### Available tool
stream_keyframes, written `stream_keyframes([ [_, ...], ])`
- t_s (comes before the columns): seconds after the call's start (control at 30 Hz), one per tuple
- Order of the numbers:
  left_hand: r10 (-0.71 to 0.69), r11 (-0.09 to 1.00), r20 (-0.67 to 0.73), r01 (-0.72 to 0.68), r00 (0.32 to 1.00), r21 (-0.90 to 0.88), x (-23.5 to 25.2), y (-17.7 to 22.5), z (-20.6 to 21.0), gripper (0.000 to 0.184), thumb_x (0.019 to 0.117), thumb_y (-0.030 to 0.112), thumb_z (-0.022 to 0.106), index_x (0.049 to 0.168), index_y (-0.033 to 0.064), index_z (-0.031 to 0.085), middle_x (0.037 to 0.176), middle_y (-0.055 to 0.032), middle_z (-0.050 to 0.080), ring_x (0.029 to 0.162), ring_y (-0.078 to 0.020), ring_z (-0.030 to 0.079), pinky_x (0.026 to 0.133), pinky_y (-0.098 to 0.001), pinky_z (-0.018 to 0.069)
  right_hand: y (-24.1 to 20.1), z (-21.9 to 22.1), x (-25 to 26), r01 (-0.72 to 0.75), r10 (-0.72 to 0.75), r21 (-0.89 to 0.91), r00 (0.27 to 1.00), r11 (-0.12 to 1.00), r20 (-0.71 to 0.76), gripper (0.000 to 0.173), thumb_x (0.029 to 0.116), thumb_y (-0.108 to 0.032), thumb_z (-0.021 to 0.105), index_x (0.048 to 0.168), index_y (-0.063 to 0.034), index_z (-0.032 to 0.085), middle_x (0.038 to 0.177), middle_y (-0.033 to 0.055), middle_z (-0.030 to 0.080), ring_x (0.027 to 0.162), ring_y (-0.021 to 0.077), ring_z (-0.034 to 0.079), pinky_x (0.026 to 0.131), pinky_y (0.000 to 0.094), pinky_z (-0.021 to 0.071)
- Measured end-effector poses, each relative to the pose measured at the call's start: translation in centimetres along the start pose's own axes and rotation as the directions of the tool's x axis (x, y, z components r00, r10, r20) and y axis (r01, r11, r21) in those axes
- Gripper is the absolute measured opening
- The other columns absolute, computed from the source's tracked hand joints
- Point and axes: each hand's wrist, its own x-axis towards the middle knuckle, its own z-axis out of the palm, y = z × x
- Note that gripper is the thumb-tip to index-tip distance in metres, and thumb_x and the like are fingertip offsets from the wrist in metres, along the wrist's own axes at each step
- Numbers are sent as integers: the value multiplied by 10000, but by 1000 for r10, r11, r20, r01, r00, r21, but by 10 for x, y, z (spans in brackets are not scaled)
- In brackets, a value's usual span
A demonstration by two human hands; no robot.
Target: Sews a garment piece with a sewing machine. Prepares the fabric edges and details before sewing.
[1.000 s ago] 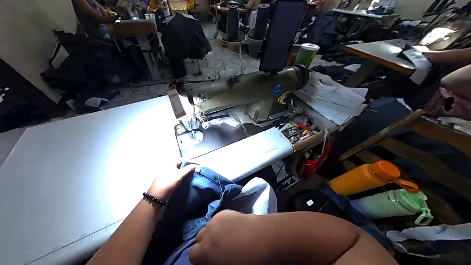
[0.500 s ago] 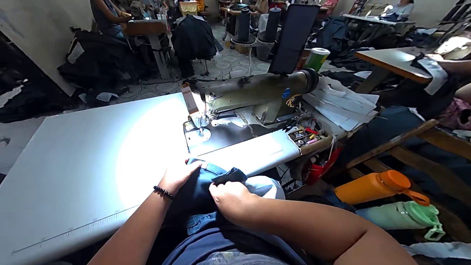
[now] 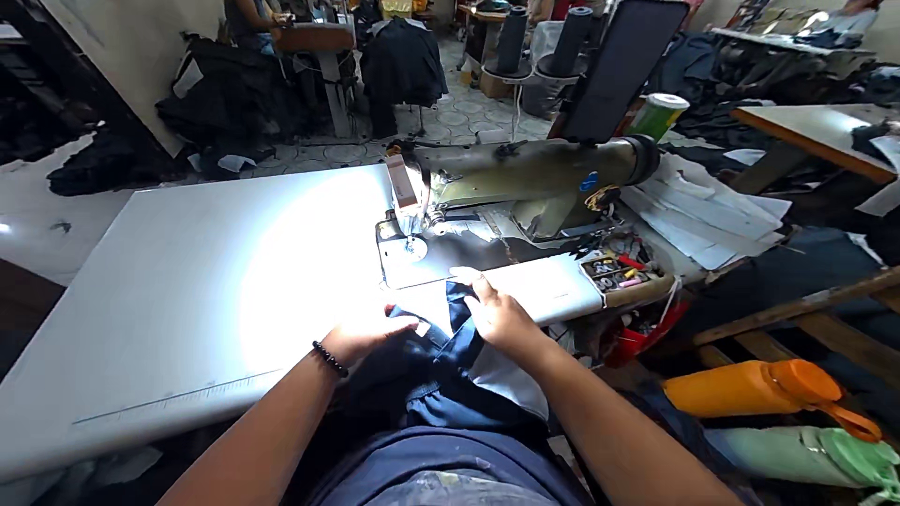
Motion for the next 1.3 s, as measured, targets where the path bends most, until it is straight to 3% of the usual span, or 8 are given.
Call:
stream_keyframes([
  [0.07,7,1000,49,-7,999,3,-1,9,4,198,955,153,705,1083,5,679,939,-2,699,855,-14,653,838,-232,545,3,4,4,3,-1,157,1000,988,-14,356,1042,-143,484,1341,6,608,1172,195,715,1091,298,702,967,476,545],
  [0.17,27,1000,81,-27,996,2,-3,19,7,76,951,91,707,975,19,711,829,26,708,771,0,652,763,-209,550,11,-3,12,74,-88,368,996,927,22,172,1005,-111,576,1053,-2,699,962,80,695,880,111,661,813,326,553],
  [0.3,52,998,125,-55,991,25,-1,14,10,47,934,86,730,917,43,721,766,33,710,688,10,642,676,-193,537,9,-9,17,47,-113,507,988,861,101,98,983,-85,620,1005,-35,702,970,-2,675,882,-16,620,825,179,519],
  [0.43,-36,999,192,32,981,23,1,23,13,79,941,109,732,968,35,721,810,7,725,723,-15,666,706,-210,556,9,-8,18,0,-114,535,977,845,180,103,995,-108,615,991,-62,708,981,-23,682,895,-17,626,830,181,518],
  [0.6,-14,999,290,2,957,43,5,27,12,73,947,107,720,977,41,726,806,12,725,717,-3,662,691,-189,547,9,-9,23,48,-181,502,958,864,221,104,1002,-130,619,972,-76,702,935,-34,673,867,-32,616,793,157,505],
  [0.83,-19,998,309,-3,951,68,5,31,15,64,946,106,716,973,50,733,813,28,730,718,17,659,687,-171,541,7,-10,28,65,-209,487,946,871,249,98,1001,-134,613,950,-91,683,896,-44,653,827,-40,600,754,140,486],
  [1.3,-45,999,349,41,936,19,6,33,13,66,952,85,697,983,35,729,819,11,740,730,0,678,704,-183,559,8,-8,27,114,-258,518,942,848,215,86,985,-109,632,987,-70,709,956,-39,691,890,-50,622,814,135,505],
])
